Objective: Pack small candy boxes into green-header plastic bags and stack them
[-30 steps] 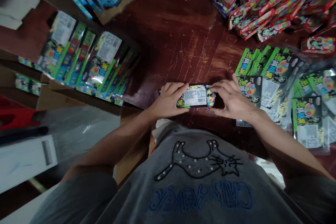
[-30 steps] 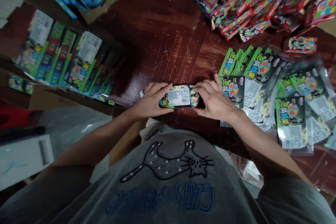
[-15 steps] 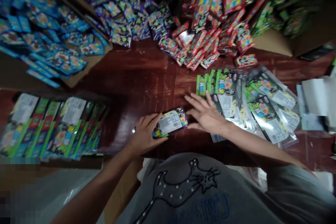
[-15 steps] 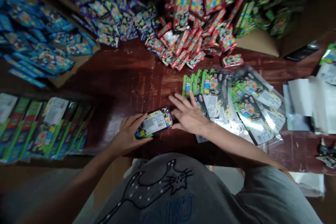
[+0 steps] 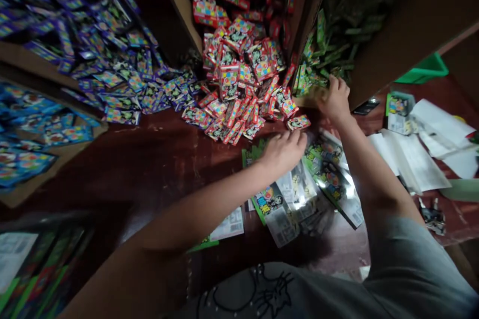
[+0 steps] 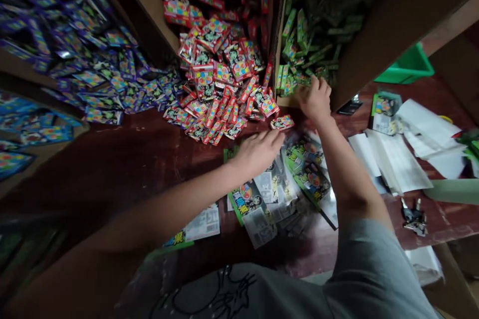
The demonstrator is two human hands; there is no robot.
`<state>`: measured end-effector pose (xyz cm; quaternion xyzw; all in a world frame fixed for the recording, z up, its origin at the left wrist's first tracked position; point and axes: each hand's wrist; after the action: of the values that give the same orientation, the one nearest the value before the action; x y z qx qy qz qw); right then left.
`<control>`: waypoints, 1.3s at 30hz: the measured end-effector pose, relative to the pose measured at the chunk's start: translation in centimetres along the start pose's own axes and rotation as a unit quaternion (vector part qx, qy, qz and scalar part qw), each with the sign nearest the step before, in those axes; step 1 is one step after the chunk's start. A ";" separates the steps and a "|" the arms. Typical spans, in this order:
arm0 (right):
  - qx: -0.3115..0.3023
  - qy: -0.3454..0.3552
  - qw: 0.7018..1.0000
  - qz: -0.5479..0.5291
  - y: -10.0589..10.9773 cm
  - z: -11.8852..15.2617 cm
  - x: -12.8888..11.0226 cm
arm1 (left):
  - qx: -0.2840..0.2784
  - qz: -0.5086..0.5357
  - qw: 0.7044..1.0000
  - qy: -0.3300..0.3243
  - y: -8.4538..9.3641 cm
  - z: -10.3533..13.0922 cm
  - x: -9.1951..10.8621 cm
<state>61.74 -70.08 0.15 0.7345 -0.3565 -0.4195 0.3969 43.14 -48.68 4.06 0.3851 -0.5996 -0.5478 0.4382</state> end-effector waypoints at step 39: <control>-0.465 0.491 0.730 -0.098 -4.5 7.4 -22.0 | -0.006 0.220 0.926 0.308 -2.9 21.9 -11.6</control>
<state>47.26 -51.40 1.10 0.5927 0.2014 -0.1498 0.7653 26.05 -31.05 -0.38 0.3905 -0.5012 -0.2960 0.7133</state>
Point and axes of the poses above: each hand's wrist, its own z-axis away from the middle knuckle, its own y-axis out of the back of the hand, x = y × z, and after that the axes turned 13 degrees about y, right-handed
